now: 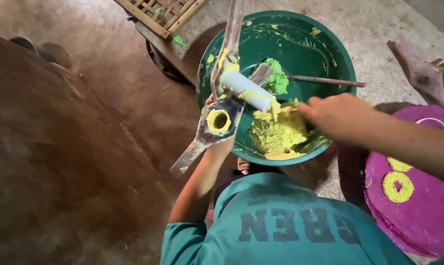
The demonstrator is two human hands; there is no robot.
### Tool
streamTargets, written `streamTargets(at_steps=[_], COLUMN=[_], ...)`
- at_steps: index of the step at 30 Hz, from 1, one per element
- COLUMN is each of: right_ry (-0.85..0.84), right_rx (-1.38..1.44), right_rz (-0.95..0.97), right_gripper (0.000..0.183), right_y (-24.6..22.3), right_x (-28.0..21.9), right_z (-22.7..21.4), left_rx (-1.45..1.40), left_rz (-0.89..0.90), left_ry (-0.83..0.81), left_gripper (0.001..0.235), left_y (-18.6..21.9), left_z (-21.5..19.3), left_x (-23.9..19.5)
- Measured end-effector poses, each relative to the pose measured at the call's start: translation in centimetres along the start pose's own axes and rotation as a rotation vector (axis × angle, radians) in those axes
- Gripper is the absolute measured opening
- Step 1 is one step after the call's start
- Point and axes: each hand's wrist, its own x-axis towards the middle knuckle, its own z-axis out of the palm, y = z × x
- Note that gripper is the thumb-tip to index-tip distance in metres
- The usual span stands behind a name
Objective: The person uses a manual dough press to form yellow dough into ring shapes on a pink tray. They repeatedly scoop dough from a green bucket, load the press, and release the shaped dough onto the tray, then add green dough centers to the rings.
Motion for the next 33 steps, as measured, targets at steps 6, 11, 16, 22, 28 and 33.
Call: streamTargets(at_steps=[6,11,16,22,28,33], right_ry=[-0.148,-0.149,-0.246,-0.403,-0.113,-0.327], right_rx=[0.220,0.348,0.564,0.783,1.033,0.414], right_rz=[0.119,0.037,0.025,0.186,-0.022,0.267], right_gripper=[0.073,0.076,0.076,0.049,0.041,0.040], right_y=[0.2,-1.8,-3.8,-3.0,3.2,1.4], right_x=[-1.6,-3.3,-5.3,-9.4,-11.7,-7.9], right_z=[2.0,5.2,3.6,2.7,0.4,-7.9], left_rx=[-0.782,-1.151,-1.274,-1.149,0.142,0.583], left_rz=[-0.307,-0.412,-0.403,-0.378,-0.084,0.037], left_ry=[0.182,0.251,0.208,0.138,-0.128,-0.530], left_gripper=[0.051,0.044,0.056,0.065,0.063,0.077], left_y=[-3.2,-3.7,-3.3,-3.0,3.2,6.2], left_z=[2.0,2.3,2.4,3.8,1.2,3.3], left_x=[-1.1,-1.9,-1.7,-0.1,1.5,2.7])
